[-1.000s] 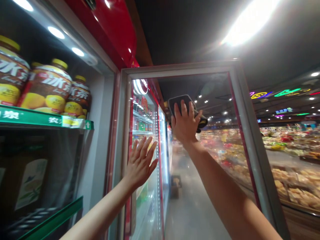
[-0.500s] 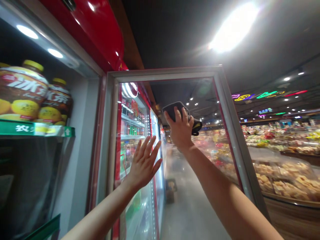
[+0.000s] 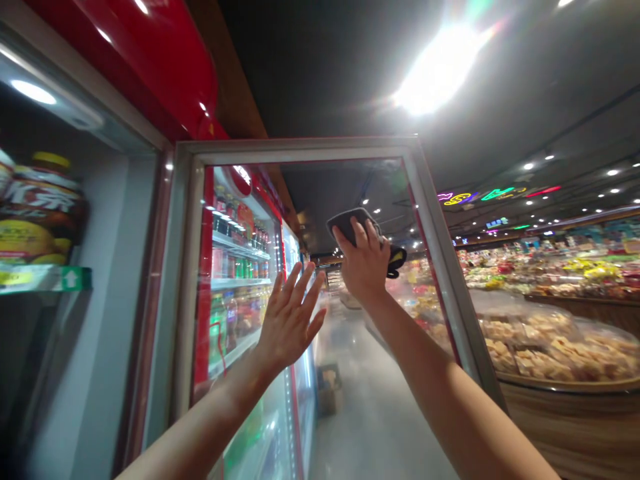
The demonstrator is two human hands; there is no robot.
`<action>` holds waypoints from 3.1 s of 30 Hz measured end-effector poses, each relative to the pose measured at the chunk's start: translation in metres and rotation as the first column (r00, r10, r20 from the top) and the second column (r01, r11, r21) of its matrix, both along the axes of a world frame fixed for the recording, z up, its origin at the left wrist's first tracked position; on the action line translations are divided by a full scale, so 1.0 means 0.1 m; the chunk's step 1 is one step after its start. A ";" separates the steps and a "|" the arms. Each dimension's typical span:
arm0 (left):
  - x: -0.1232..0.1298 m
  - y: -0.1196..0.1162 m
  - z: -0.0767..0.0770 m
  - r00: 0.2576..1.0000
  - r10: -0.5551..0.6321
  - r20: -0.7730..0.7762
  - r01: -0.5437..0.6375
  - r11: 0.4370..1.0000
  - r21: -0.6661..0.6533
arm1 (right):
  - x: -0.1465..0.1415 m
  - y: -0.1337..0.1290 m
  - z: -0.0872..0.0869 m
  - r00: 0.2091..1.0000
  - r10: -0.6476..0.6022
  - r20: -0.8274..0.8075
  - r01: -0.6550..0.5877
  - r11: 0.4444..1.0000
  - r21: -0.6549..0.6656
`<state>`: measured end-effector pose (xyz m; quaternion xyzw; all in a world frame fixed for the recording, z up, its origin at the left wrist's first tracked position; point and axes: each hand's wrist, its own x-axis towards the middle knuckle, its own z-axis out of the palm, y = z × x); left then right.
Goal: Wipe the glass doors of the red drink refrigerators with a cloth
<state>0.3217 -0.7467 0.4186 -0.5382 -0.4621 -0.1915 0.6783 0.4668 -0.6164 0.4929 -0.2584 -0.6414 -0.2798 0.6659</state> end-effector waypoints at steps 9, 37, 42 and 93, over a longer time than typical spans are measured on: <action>0.02 0.11 0.01 1.000 -0.017 0.010 0.017 1.000 0.015 | 0.18 0.27 0.29 0.977 -0.008 -0.211 -0.017 0.993 -0.118; 0.05 0.15 0.06 0.997 -0.073 -0.024 0.074 0.997 0.018 | 0.67 0.66 0.55 0.988 -0.081 -0.129 0.055 0.980 -0.192; 0.06 0.15 0.06 0.997 -0.076 -0.014 0.076 0.997 0.015 | 0.65 0.61 -0.15 0.975 -0.184 -0.123 0.155 0.965 -0.211; -0.33 -0.47 -0.49 0.992 0.050 0.114 -0.041 0.996 -0.084 | 0.01 0.18 -0.77 0.998 0.067 0.014 -0.067 0.998 0.014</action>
